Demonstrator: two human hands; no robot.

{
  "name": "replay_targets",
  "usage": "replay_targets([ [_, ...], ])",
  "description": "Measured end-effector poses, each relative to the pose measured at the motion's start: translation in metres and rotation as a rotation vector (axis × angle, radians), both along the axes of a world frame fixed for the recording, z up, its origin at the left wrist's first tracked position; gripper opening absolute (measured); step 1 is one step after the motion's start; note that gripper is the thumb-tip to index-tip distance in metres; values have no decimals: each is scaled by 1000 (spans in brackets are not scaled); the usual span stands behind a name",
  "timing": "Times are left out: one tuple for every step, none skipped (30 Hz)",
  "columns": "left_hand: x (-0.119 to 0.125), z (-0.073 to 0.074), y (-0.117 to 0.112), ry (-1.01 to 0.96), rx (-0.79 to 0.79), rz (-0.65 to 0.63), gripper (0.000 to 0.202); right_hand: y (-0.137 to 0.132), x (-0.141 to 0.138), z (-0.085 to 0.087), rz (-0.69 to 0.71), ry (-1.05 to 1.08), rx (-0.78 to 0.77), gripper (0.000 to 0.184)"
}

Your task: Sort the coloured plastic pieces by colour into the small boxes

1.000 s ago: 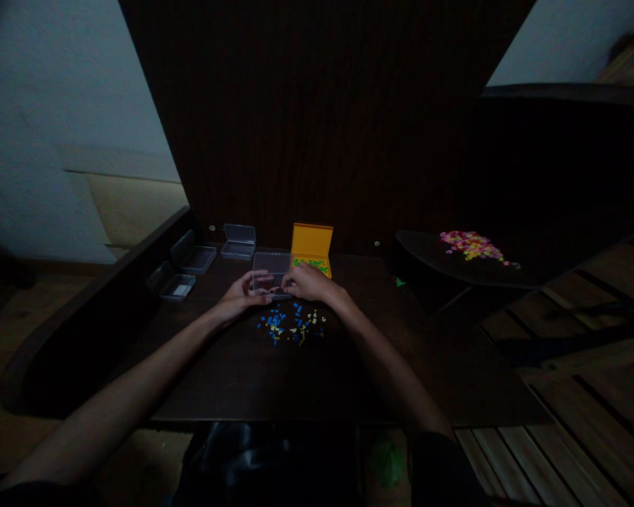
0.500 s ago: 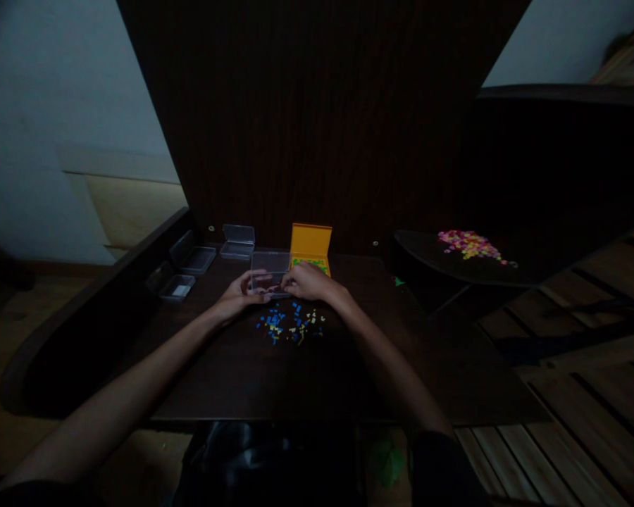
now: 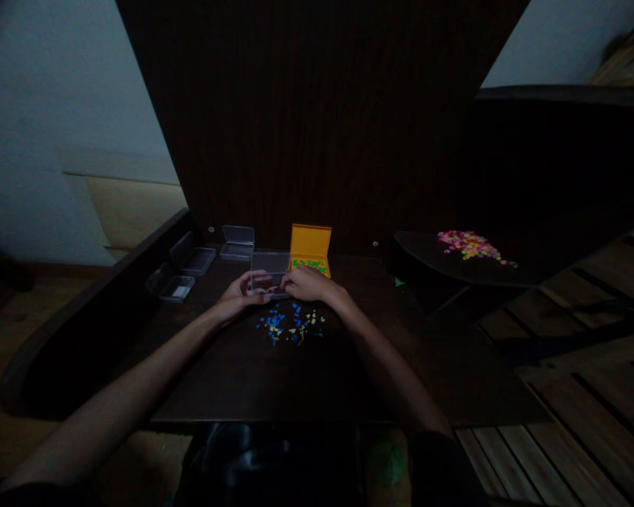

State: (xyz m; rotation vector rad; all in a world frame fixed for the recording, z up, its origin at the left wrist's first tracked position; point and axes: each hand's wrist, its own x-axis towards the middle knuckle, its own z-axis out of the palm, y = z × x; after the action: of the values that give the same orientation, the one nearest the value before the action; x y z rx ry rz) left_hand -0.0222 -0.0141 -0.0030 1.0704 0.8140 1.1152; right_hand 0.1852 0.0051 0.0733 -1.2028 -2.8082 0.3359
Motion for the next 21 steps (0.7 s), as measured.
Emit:
replay_targets([
  [0, 0, 0, -1, -3, 3, 68, -1, 0, 1, -6, 8, 6, 32],
  [0, 0, 0, -2, -6, 7, 68, -3, -1, 3, -17, 25, 12, 32],
  [0, 0, 0, -2, -9, 10, 68, -4, -1, 4, -31, 50, 18, 32],
  [0, 0, 0, -2, -9, 13, 68, -6, -1, 6, -46, 80, 22, 31],
  [0, 0, 1, -1, -7, 18, 68, -8, -2, 7, -55, 114, 21, 31],
  [0, 0, 1, 1, -5, 22, 68, -11, -3, 8, -57, 147, 13, 29],
  [0, 0, 1, 4, -2, 29, 68, -13, -4, 9, -46, 174, -3, 27],
  [-1, 0, 1, 7, 1, 38, 68, -16, -5, 8, -24, 195, -25, 26],
  [-1, 0, 2, 8, 3, 46, 68, -18, -7, 7, 11, 206, -48, 25],
  [-2, 0, 2, 7, 5, 52, 68, -21, -9, 6, 50, 208, -69, 24],
  [-2, 0, 3, 4, 6, 55, 68, -24, -12, 3, 90, 202, -84, 23],
  [-3, 0, 3, -1, 9, 56, 68, -26, -15, 0, 126, 188, -91, 23],
  [-4, 0, 3, -7, 13, 57, 68, -29, -18, -3, 160, 170, -92, 23],
  [-4, 0, 4, -11, 16, 58, 68, -31, -22, -6, 186, 148, -90, 23],
  [-5, 0, 4, -13, 21, 62, 67, -32, -25, -10, 207, 126, -86, 23],
  [-5, 1, 4, -14, 23, 66, 66, -33, -28, -13, 222, 105, -81, 23],
  [-5, 1, 3, -13, 21, 71, 65, -34, -30, -16, 234, 83, -79, 23],
  [-6, 1, 3, -12, 16, 74, 65, -35, -32, -18, 241, 64, -80, 24],
  [-6, 2, 3, -12, 10, 75, 65, -35, -34, -20, 246, 48, -81, 25],
  [-6, 2, 3, -14, 5, 74, 66, -35, -35, -21, 250, 35, -84, 26],
  [-6, 2, 3, -17, 0, 72, 66, -35, -36, -22, 255, 27, -86, 26],
])
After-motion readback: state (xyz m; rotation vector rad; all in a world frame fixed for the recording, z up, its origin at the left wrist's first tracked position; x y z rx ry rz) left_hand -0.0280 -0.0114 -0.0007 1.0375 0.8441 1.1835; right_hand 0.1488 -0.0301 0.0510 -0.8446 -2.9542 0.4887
